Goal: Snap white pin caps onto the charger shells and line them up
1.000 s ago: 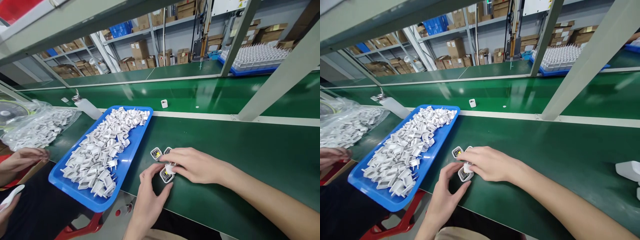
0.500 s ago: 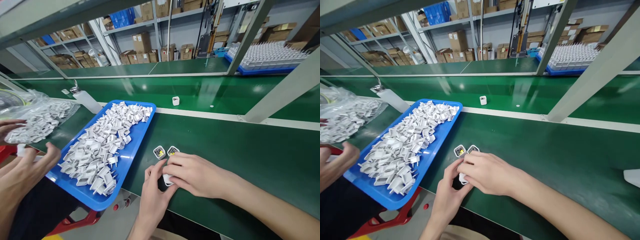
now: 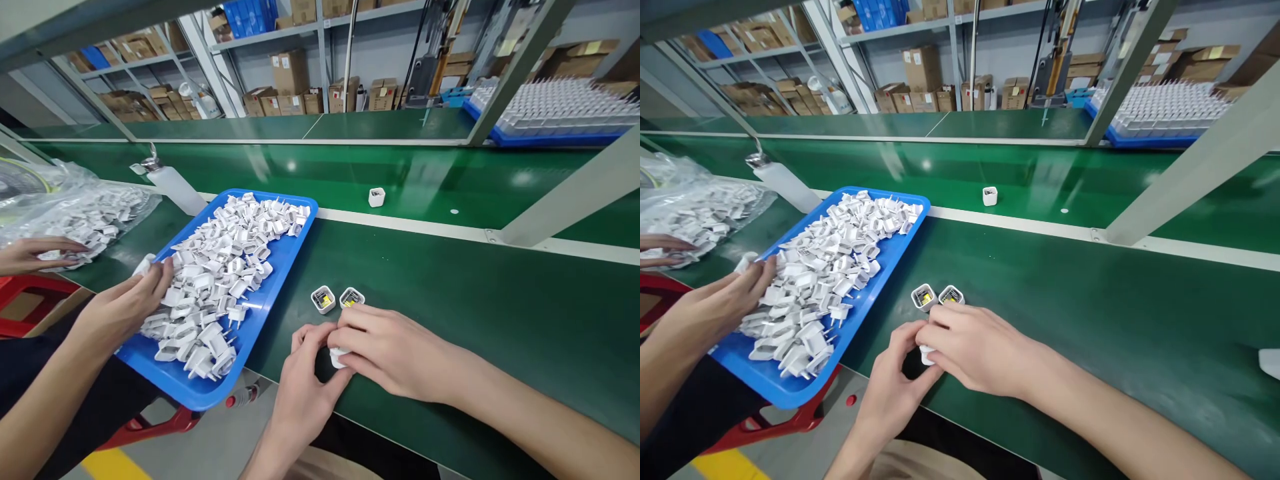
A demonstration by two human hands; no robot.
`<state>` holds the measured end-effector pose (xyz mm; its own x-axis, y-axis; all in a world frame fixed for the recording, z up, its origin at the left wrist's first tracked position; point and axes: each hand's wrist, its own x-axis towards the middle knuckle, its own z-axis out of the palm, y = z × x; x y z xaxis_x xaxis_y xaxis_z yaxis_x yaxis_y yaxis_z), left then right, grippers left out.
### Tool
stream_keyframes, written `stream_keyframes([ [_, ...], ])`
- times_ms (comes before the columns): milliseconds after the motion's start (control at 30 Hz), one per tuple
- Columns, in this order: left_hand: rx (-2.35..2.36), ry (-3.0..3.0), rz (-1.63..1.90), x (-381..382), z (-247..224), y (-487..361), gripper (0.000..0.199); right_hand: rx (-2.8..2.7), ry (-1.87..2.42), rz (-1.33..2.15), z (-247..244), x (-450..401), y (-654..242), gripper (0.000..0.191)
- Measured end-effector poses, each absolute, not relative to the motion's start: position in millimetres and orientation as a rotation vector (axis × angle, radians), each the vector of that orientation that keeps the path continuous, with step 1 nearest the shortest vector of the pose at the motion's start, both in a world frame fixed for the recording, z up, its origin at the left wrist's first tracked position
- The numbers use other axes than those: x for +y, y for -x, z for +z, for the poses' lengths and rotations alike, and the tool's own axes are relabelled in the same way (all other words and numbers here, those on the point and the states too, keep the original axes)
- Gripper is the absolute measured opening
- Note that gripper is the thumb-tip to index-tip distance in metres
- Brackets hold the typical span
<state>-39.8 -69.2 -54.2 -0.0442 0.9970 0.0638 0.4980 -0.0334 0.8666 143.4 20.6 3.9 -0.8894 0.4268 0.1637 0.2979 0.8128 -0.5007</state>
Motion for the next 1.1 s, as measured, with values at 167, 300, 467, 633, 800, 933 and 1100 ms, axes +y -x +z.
stream_keyframes([
  [167, 1.622, -1.545, 0.985, -69, -53, 39, 0.036, -2.577, 0.585, 0.916, 0, 23, -144, 0.008],
  [300, 1.632, -1.52, 0.97, -68, -51, 37, 0.041, -2.315, 0.717, 1.217, 9, 29, -148, 0.013],
  [467, 1.682, -1.55, 0.954, -66, -49, 37, 0.033, -2.182, 0.741, 1.575, 18, 33, -151, 0.023],
  [633, 1.653, -1.603, 0.979, -66, -52, 38, 0.034, -2.471, 0.709, 0.962, 8, 26, -148, 0.009],
  [800, 1.653, -1.599, 0.979, -68, -54, 38, 0.032, -2.624, 0.643, 0.76, -3, 21, -142, 0.013],
  [933, 1.633, -1.605, 0.984, -69, -55, 38, 0.033, -2.713, 0.619, 0.564, -7, 17, -140, 0.02],
  [1100, 1.603, -1.589, 1.008, -69, -54, 39, 0.036, -2.689, 0.56, 0.44, -12, 14, -139, 0.027],
])
